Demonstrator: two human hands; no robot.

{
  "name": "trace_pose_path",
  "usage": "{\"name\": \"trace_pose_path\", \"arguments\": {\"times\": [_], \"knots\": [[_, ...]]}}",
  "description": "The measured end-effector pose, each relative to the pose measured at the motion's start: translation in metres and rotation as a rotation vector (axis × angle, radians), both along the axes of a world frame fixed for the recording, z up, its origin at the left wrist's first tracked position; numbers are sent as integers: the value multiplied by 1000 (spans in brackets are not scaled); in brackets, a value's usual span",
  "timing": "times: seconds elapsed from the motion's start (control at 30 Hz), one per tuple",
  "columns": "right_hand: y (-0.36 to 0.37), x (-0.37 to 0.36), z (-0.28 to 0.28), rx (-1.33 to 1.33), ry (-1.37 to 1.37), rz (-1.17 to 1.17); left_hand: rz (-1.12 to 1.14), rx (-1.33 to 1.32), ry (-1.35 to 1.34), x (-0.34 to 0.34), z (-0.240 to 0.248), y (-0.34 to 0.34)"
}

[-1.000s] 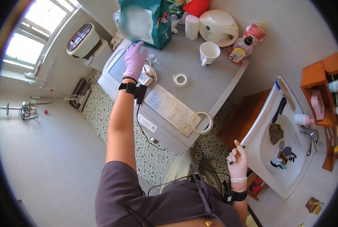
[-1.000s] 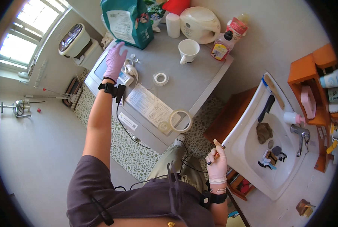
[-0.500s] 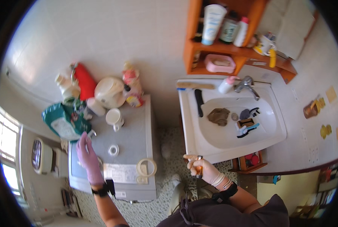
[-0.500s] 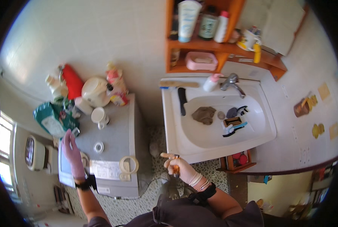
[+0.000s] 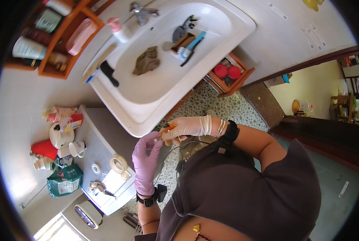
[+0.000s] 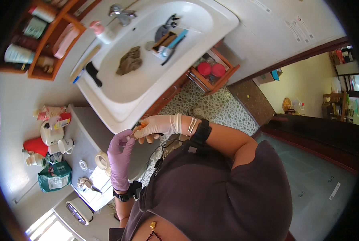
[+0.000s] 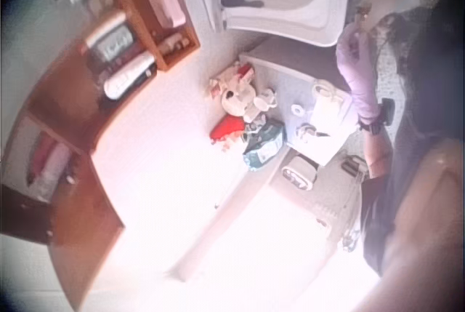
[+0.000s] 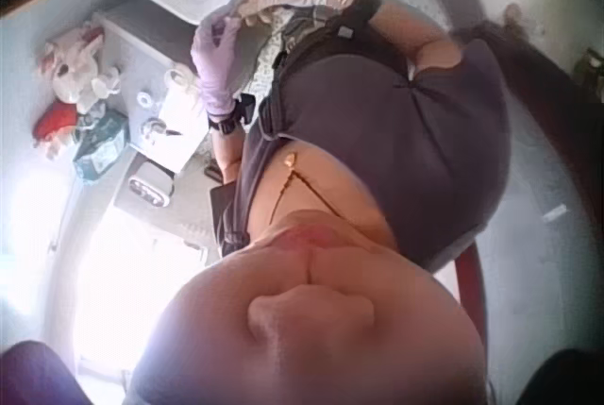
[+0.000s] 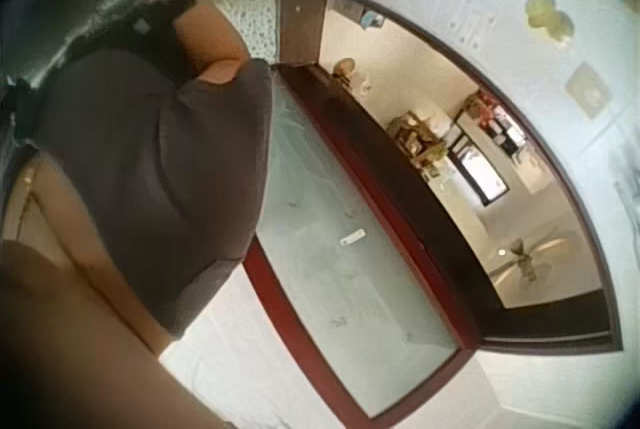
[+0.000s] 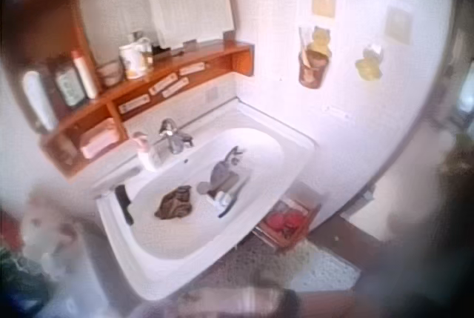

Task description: The person organizes various toiletries and small containers in a bathroom. They pick up bottles and jars from the countertop, open and close lids, and place items into a wall-mounted cabinet and a drawer under the sink. The person also handles a mop handle near the end of the clip.

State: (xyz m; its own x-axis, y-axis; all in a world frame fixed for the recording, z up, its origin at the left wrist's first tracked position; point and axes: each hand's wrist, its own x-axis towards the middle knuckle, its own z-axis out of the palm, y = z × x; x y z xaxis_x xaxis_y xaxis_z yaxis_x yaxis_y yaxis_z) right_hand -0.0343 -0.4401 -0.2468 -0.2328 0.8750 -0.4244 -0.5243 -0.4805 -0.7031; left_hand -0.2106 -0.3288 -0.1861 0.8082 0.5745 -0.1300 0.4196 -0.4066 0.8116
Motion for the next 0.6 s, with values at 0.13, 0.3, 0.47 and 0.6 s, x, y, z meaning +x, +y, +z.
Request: {"name": "trace_pose_path", "arguments": {"times": [0.13,0.3,0.47,0.6], "knots": [[-61,48,-52,-34,77,-86,19,-158,154,63,-37,-48],[-139,133,-146,-316,-284,-374,-35,-93,172,127,-71,-94],[-171,203,-218,-594,-848,-850,-66,-165,209,161,-84,-129],[-181,225,-248,-467,-1590,-239,-47,-140,280,172,-86,-146]]}}
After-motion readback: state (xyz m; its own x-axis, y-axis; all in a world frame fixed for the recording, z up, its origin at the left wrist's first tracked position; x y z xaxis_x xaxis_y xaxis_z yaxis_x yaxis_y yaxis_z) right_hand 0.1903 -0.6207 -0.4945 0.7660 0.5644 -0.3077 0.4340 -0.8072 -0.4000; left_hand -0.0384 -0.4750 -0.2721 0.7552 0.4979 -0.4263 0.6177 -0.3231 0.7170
